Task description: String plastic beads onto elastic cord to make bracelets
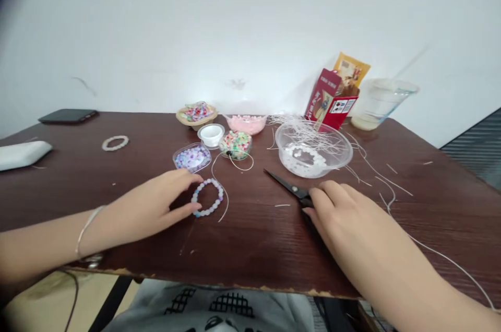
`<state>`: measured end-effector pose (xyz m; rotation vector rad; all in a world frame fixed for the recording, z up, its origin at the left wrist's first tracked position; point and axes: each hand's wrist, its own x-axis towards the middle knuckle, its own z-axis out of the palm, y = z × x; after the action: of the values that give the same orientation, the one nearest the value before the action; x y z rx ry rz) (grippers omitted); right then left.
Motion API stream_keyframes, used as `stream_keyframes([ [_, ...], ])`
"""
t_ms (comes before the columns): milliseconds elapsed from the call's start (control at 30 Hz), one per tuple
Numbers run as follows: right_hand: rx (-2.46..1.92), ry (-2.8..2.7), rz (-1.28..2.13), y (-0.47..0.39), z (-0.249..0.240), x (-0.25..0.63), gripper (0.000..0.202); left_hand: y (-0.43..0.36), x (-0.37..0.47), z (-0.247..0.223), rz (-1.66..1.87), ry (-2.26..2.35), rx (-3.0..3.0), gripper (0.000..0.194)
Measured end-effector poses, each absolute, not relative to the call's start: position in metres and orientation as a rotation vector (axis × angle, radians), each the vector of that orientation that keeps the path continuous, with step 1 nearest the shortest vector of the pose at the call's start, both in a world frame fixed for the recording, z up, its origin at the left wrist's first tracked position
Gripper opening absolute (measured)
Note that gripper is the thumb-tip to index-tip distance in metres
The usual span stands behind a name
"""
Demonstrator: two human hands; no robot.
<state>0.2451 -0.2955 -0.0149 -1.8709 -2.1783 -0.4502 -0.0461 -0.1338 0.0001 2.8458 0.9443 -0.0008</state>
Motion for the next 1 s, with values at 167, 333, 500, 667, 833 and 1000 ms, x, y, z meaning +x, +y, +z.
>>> stream_keyframes([
  [167,-1.752,-2.403,-0.247,-0.273,0.015,0.196,0.017,-0.124,-0.030,-0.007,-0.011,0.716,2.865,0.021],
  [333,-1.560,-2.503,-0.267,-0.259,-0.001,0.174,0.015,-0.117,-0.028,0.012,0.098,0.714,2.262,0.019],
  [500,-1.260,-2.480,-0.310,-0.259,-0.034,0.176,0.035,-0.106,-0.038,0.051,0.537,0.773,1.396,0.033],
  [667,-1.147,-2.452,-0.393,-0.261,-0.043,0.169,0.033,-0.082,-0.050,0.090,0.892,0.533,0.999,0.022],
  [833,-1.134,-2.415,-0.404,-0.253,-0.041,0.160,0.036,-0.063,-0.061,0.099,0.846,0.385,1.778,0.079],
  [1000,-1.088,-2.429,-0.269,-0.251,-0.043,0.159,0.037,-0.054,-0.052,0.067,0.615,0.201,3.109,0.098],
])
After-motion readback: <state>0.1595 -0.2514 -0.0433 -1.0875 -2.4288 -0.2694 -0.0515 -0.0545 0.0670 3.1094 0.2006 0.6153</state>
